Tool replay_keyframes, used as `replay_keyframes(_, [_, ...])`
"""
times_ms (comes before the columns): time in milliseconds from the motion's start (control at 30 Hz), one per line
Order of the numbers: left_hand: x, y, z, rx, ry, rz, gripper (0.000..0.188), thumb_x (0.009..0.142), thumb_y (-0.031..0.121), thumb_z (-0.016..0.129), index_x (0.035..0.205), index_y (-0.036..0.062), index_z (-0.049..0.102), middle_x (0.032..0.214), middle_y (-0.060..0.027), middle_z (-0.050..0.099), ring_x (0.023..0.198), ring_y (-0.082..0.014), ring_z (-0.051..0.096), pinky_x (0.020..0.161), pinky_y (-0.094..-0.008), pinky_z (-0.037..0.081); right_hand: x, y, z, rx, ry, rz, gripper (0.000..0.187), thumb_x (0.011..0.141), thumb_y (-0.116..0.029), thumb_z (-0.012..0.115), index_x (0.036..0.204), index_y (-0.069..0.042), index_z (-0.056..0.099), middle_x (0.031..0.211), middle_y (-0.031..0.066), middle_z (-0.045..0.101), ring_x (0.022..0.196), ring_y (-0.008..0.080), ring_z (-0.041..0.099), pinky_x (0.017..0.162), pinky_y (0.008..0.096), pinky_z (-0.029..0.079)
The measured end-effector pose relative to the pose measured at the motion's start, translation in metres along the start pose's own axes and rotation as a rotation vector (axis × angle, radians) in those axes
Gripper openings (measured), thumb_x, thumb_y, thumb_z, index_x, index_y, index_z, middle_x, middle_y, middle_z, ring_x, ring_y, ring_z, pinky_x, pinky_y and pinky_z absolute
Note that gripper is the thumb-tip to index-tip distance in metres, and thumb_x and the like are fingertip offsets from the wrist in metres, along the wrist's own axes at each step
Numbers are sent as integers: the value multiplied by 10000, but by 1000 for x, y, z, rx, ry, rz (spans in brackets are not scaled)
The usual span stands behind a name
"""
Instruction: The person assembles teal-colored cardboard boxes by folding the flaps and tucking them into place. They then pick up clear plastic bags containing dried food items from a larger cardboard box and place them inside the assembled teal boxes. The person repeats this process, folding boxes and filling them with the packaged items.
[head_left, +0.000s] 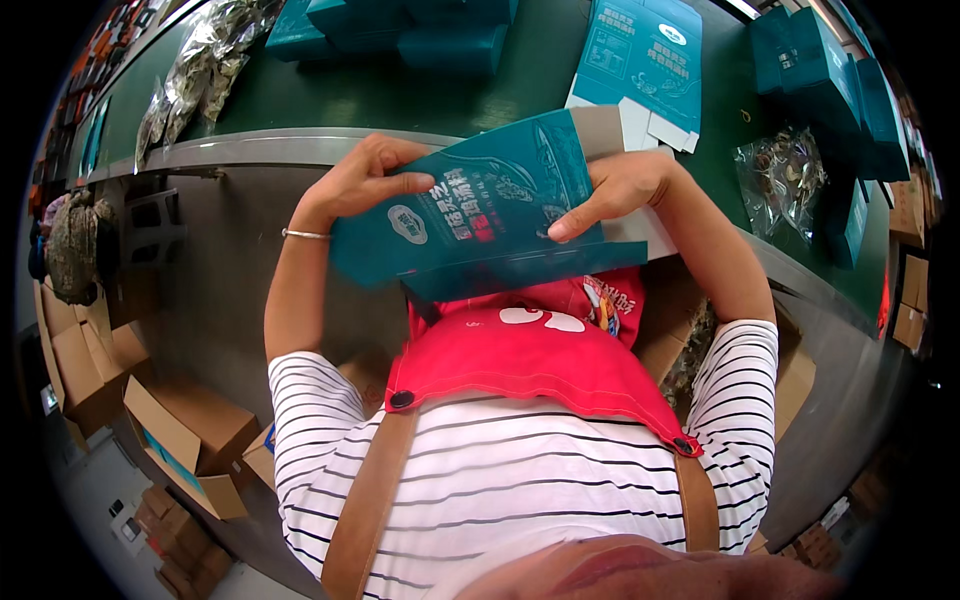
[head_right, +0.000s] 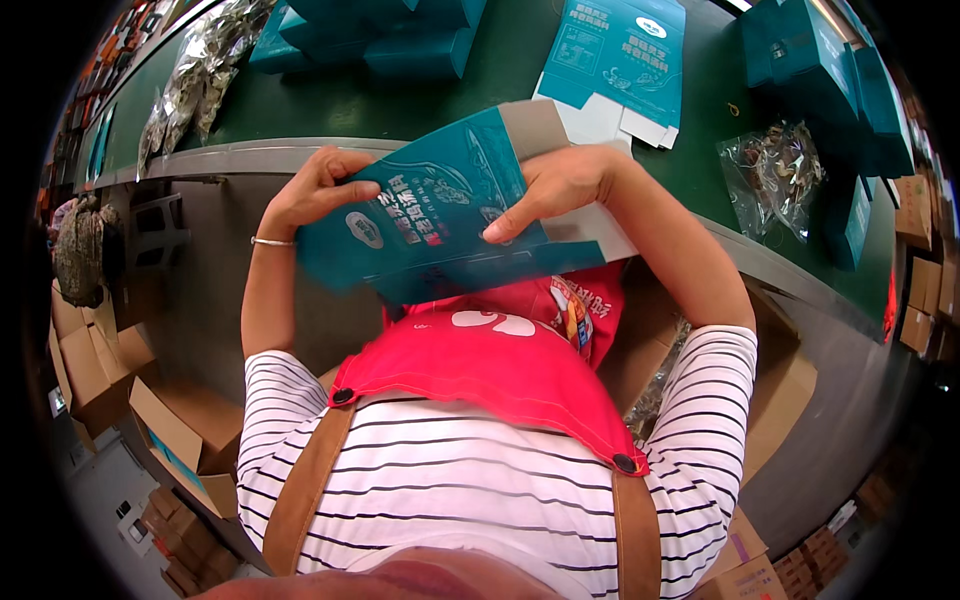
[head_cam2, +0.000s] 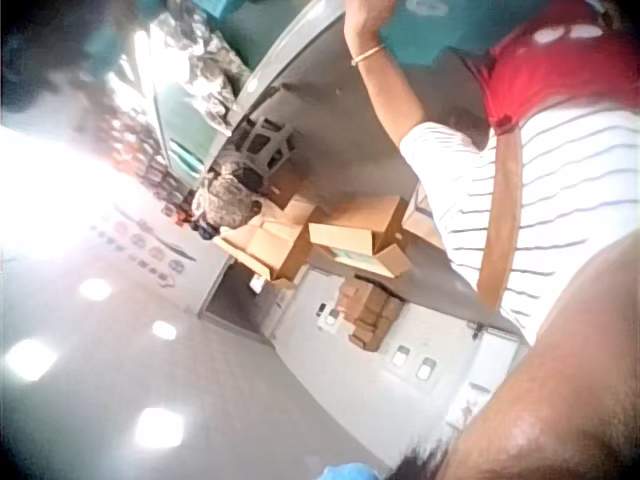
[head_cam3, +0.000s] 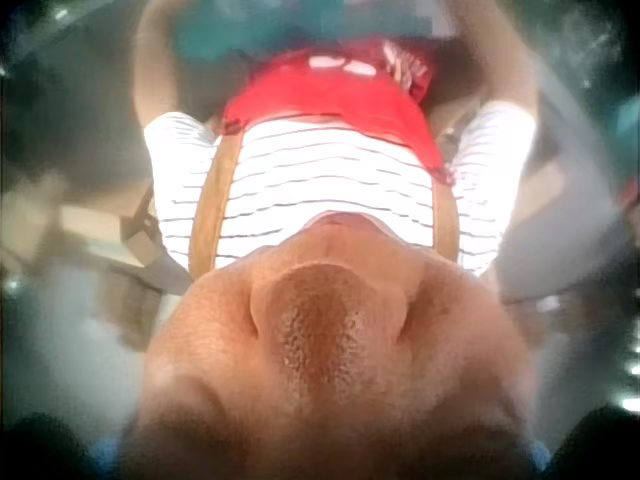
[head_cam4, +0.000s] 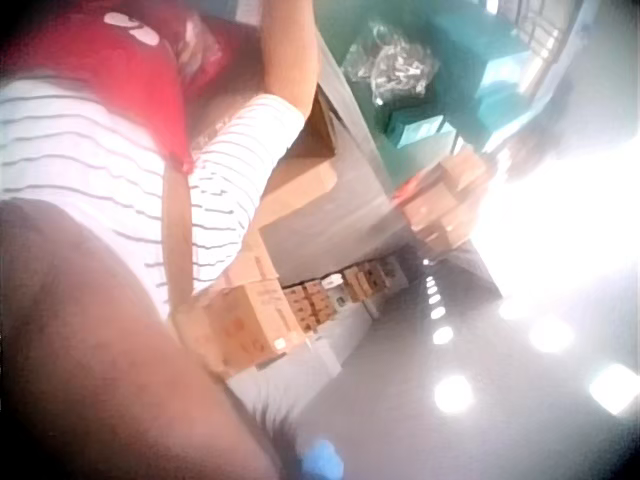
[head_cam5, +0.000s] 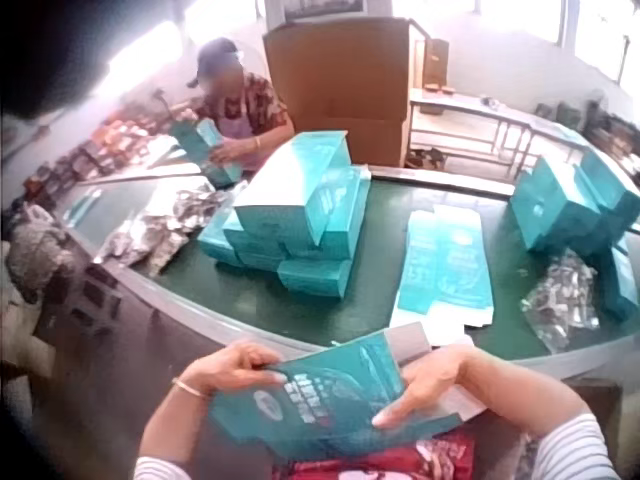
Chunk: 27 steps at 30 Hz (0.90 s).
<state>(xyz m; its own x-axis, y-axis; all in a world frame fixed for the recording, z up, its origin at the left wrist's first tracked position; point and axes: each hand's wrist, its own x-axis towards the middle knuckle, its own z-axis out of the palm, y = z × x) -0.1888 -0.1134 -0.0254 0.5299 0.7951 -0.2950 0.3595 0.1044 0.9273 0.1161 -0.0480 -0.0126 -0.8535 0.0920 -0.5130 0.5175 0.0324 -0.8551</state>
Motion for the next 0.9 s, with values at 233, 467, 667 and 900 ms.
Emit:
replay_keyframes(233, [1,5,22,554,523,246,402,731,114,760,1101,17,635,1000,-77,680,941,-206,627,803,-309,506,20,61,10,525,264,97,622,848,-518,625,1260,-56,559,1178,59,617,1098,188,542,926,319,417])
replay_keyframes(467, [-16,4,82,1059,556,311,950,641,440,758,1415,73,345,1485,-140,304,1380,-340,251,1134,-523,130,18,59,7,970,237,-158,553,917,-424,562,1297,-30,491,1228,95,590,1116,195,567,975,358,446])
replay_keyframes(667, [-22,3,84,1103,517,275,982,670,496,722,1442,71,288,1502,-139,272,1398,-314,230,1148,-528,74,26,49,25,1163,98,-316,621,924,-492,492,1368,-67,404,1326,93,518,1174,210,528,999,372,431])
replay_keyframes(900, [-22,-2,78,1231,596,489,403,790,122,651,1170,6,586,1169,-146,624,1099,-284,597,933,-387,454,21,40,37,890,95,-289,949,815,-770,287,1414,-35,341,1402,127,444,1294,228,417,1049,403,362])
